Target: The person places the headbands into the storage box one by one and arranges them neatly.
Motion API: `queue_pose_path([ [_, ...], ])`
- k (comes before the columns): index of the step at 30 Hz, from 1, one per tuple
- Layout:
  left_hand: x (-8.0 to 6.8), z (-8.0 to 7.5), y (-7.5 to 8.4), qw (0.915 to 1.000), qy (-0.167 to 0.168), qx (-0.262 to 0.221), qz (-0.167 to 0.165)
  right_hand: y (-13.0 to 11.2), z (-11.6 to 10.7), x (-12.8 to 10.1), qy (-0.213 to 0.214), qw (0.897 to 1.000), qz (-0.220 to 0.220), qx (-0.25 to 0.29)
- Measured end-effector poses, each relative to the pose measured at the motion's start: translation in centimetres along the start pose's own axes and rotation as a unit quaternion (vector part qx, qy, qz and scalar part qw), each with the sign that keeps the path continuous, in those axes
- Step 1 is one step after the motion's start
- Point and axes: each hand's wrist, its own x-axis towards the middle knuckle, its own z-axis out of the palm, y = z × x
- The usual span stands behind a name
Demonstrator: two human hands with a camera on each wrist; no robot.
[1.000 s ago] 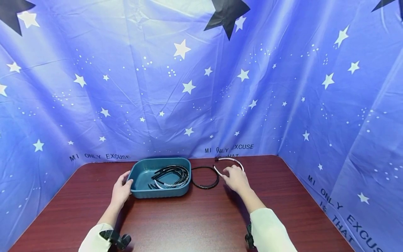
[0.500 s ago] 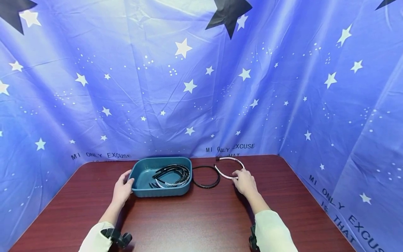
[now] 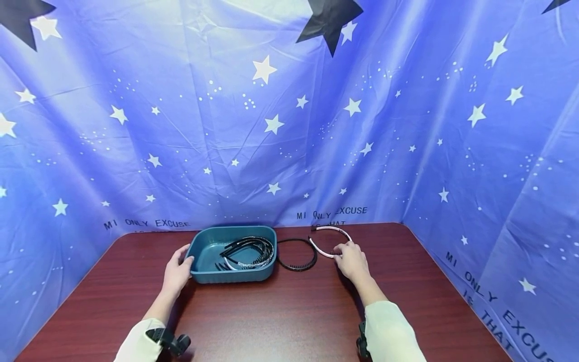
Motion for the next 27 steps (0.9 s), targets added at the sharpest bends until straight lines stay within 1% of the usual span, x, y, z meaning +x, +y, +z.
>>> queue_pose_path([
  [6, -0.07, 0.01, -0.02, 1.0, 0.0, 0.004, -0.001, -0.26, 0.03, 0.1, -0.006, 1.0, 0.006, 0.002],
  [13, -0.03, 0.04, 0.04, 1.0, -0.002, 0.0, -0.001, -0.71, 0.02, 0.31, -0.011, 1.0, -0.002, -0.007],
  [21, -0.03, -0.02, 0.07, 1.0, -0.004, 0.001, -0.004, -0.72, 0.16, 0.7, -0.031, 0.999, -0.007, -0.015],
  [27, 0.01, 0.0, -0.07, 1.0, -0.003, 0.003, -0.003, -0.71, 0.4, 0.65, -0.056, 0.998, -0.007, -0.031],
])
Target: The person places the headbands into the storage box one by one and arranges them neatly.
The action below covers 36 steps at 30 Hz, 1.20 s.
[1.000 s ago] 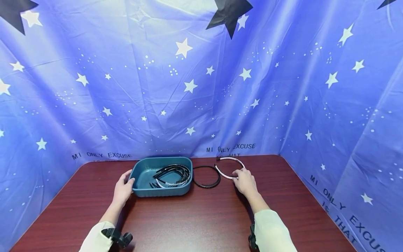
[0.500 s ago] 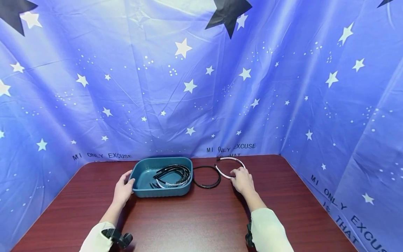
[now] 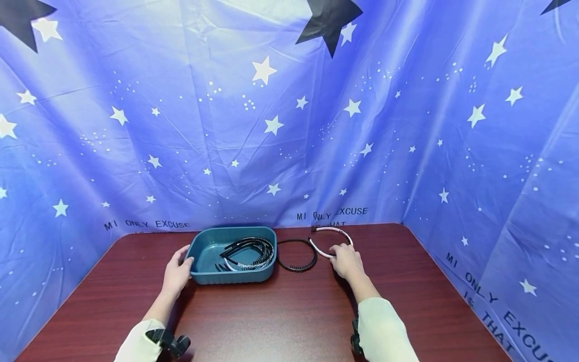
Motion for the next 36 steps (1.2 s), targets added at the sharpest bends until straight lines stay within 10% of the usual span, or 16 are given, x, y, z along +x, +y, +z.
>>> queue_pose_path([
  [36, -0.1, -0.2, 0.1, 0.9999, -0.006, -0.001, -0.009, 1.1, -0.3, -1.3, 0.054, 0.996, -0.044, -0.064],
])
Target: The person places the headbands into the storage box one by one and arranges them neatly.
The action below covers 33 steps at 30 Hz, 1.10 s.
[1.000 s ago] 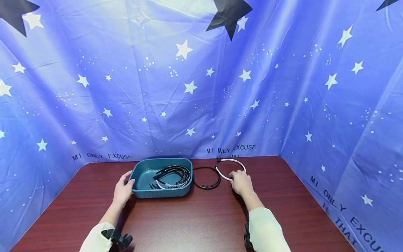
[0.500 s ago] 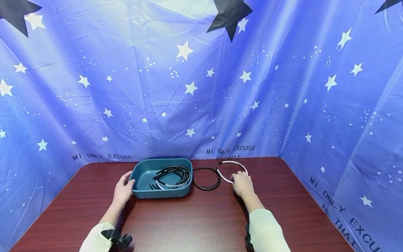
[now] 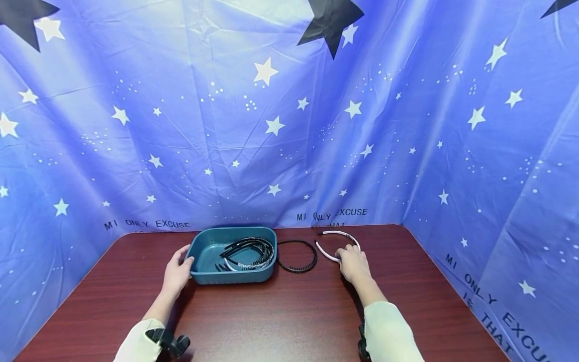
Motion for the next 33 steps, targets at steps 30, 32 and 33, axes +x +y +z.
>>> queue_pose_path([
  [30, -0.1, 0.1, 0.2, 1.0, 0.004, -0.002, 0.005, -0.5, -1.1, -0.1, 0.03, 0.999, -0.044, -0.004],
  [32, -0.1, 0.1, 0.2, 1.0, 0.002, -0.003, 0.004, -0.4, -1.1, -0.1, 0.031, 0.998, -0.046, -0.004],
  [33, -0.1, 0.0, 0.1, 1.0, 0.002, -0.002, 0.003, -0.4, -1.2, -0.1, 0.033, 0.998, -0.047, -0.005],
])
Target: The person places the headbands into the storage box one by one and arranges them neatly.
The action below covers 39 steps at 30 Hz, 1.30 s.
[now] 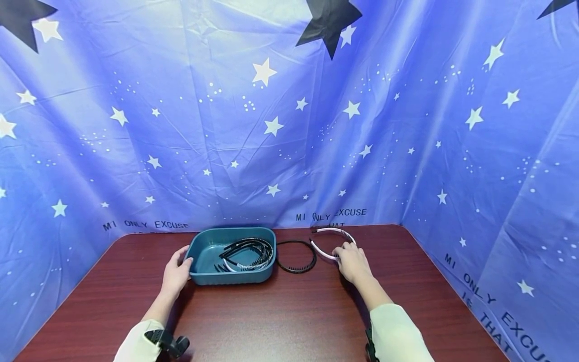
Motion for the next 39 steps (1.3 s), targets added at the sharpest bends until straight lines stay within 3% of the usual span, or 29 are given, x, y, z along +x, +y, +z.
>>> queue_pose_path([
  [21, 0.1, -0.2, 0.1, 1.0, -0.003, 0.004, -0.002, -0.4, -0.9, 0.6, 0.024, 0.999, -0.021, 0.014],
  [39, 0.1, 0.0, -0.1, 1.0, 0.001, -0.002, 0.004, -1.9, -1.3, 0.7, 0.047, 0.996, -0.074, 0.019],
])
